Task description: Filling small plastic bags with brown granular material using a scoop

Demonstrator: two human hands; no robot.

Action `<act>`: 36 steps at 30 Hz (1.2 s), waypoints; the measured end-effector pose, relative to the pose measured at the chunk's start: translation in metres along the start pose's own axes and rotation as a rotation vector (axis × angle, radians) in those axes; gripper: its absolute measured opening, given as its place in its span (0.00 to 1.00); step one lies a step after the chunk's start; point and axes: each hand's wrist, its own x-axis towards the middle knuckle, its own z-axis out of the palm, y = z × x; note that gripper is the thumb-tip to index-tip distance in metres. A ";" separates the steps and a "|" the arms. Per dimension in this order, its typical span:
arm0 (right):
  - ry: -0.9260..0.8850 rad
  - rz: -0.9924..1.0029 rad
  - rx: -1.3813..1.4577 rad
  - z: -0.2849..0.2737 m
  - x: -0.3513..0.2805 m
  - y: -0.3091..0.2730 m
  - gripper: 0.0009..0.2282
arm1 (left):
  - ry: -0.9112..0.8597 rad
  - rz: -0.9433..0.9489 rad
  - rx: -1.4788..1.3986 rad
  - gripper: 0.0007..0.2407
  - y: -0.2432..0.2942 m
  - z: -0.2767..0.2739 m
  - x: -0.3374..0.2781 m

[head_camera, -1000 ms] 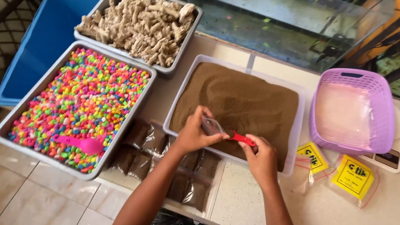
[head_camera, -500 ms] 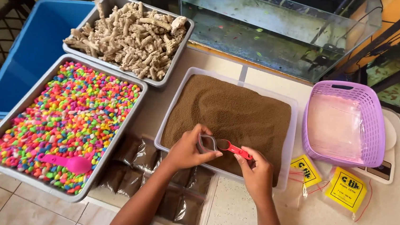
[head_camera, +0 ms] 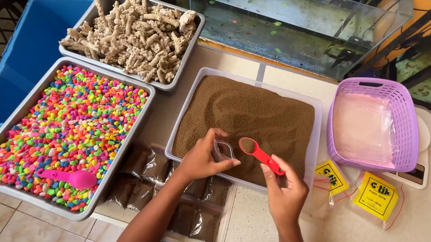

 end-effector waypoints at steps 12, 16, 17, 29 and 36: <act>-0.126 -0.482 -0.144 0.016 -0.004 -0.023 0.13 | -0.019 0.061 0.003 0.30 -0.002 0.000 0.000; -0.129 -0.535 -0.150 0.017 -0.001 -0.024 0.12 | -0.025 0.222 -0.080 0.37 -0.017 0.002 0.003; -0.125 -0.537 -0.163 0.018 0.000 -0.022 0.12 | -0.080 0.247 -0.099 0.37 -0.020 0.002 0.004; -0.145 -0.703 -0.218 0.008 0.013 -0.028 0.09 | -0.178 0.269 -0.205 0.29 -0.022 -0.002 0.009; -0.076 -0.894 -0.357 -0.001 0.021 -0.027 0.09 | -0.112 0.190 -0.274 0.26 -0.033 0.004 0.015</act>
